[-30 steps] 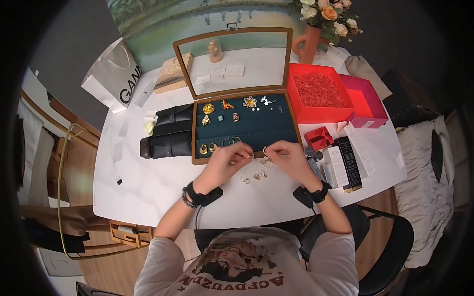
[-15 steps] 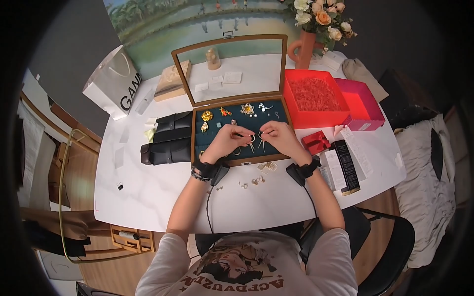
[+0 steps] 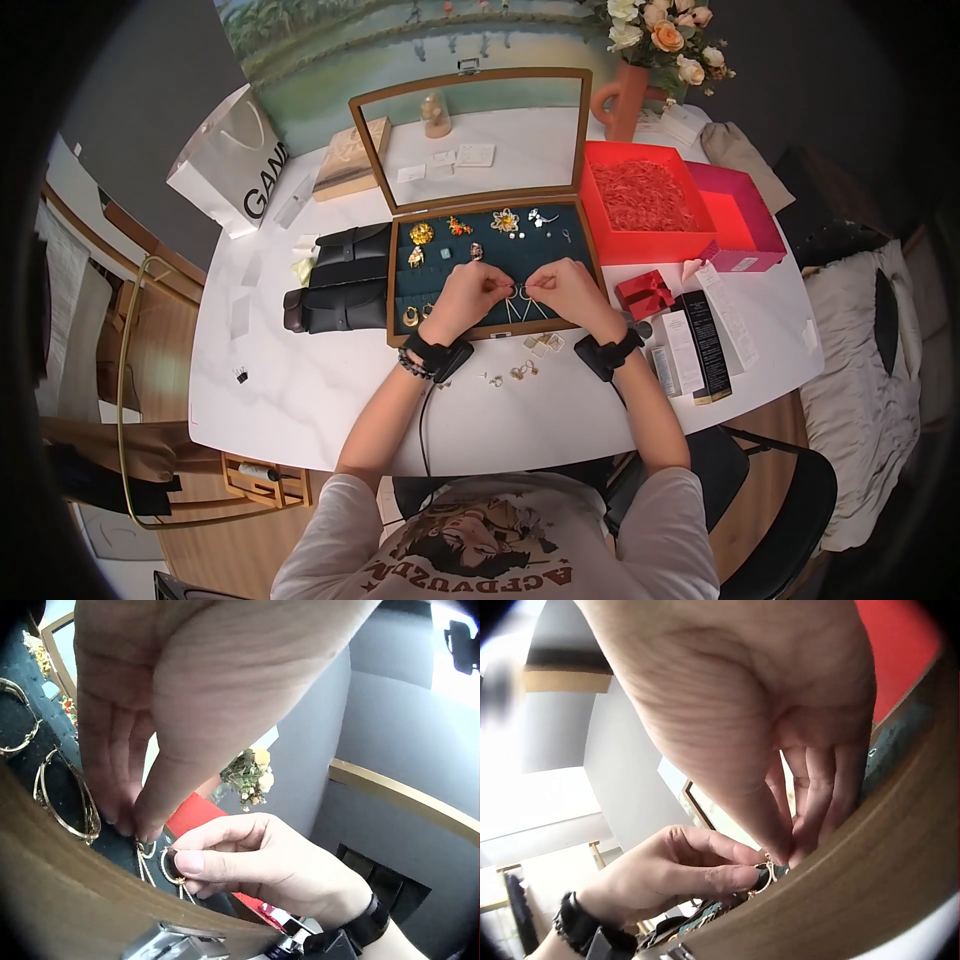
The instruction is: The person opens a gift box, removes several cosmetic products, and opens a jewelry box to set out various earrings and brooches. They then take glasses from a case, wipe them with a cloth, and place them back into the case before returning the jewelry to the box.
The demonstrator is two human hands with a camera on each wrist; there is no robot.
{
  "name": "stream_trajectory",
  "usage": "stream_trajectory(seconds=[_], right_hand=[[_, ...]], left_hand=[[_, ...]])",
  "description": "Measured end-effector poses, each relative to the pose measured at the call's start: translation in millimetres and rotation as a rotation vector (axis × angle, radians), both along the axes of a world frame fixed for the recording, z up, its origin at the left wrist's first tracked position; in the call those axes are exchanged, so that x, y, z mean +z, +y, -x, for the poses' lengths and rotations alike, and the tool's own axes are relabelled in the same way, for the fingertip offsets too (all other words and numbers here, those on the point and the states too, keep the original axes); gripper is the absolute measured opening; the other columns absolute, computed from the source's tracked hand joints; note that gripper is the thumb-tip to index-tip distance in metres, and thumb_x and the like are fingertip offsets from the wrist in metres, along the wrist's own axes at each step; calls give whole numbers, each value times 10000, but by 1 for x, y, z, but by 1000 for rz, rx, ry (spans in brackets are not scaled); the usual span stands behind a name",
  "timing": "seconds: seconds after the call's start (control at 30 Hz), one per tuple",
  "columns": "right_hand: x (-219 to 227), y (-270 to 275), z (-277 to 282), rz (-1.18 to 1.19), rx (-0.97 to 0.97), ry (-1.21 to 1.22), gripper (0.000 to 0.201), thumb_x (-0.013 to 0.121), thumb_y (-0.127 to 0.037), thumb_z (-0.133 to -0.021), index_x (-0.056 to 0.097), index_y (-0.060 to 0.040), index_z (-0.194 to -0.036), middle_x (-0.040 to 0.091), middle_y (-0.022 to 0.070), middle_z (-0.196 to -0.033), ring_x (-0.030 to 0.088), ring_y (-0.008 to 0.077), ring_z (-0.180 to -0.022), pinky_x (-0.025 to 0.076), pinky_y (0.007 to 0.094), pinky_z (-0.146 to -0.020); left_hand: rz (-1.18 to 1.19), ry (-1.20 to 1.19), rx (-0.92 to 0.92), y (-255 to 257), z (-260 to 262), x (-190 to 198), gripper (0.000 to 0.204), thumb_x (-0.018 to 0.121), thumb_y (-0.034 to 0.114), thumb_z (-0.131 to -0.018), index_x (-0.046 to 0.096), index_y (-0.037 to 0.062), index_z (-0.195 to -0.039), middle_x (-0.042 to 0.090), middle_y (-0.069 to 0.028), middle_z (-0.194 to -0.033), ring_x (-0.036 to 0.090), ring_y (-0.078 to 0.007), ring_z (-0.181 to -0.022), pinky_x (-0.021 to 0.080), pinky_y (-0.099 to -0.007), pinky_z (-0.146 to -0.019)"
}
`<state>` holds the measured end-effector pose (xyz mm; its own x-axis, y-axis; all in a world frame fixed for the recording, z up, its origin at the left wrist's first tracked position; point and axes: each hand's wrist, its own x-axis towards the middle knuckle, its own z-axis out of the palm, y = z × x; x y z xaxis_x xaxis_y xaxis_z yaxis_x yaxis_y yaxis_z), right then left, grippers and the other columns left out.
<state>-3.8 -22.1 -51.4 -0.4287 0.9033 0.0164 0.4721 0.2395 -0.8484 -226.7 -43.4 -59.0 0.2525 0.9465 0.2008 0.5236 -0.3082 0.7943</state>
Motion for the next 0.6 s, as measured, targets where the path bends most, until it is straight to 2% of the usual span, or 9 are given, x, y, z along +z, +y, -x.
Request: stream_trajectory(seconds=[0.17,0.3,0.43,0.6], right_hand=[[4,-5,2,-82,-86,-59,176,759,-105,-899,778,46,-988,785,168,-867,778,215,-814,596,309,-745],[6,-9,3,-110,-118,-63,178,768,-115,-896,774,45,-974,779,173,-855,775,226,-797,597,317,-739],[3,-13,2,-134,-156,-60,174,772,-119,-901,761,48,-951,774,169,-833,768,220,-772,587,319,-711],[13,-14,-10,-173,-239,54,173,764,-115,-913,749,56,-932,763,154,-792,739,193,-705,558,318,-656]], left_hand=[[-86,63,10,0,-4,-2,173,809,29,-846,778,-35,-1004,772,-180,-871,775,-262,-797,607,-330,-738],[-101,17,22,0,-5,-5,182,809,31,-844,765,-37,-1006,764,-165,-865,768,-256,-790,603,-333,-731],[-174,72,51,1,-3,-1,181,808,55,-855,755,-25,-1009,753,-139,-856,734,-239,-719,579,-337,-678],[-185,41,75,-18,-3,42,159,798,74,-864,759,-6,-995,742,-119,-841,701,-224,-672,553,-341,-641]])
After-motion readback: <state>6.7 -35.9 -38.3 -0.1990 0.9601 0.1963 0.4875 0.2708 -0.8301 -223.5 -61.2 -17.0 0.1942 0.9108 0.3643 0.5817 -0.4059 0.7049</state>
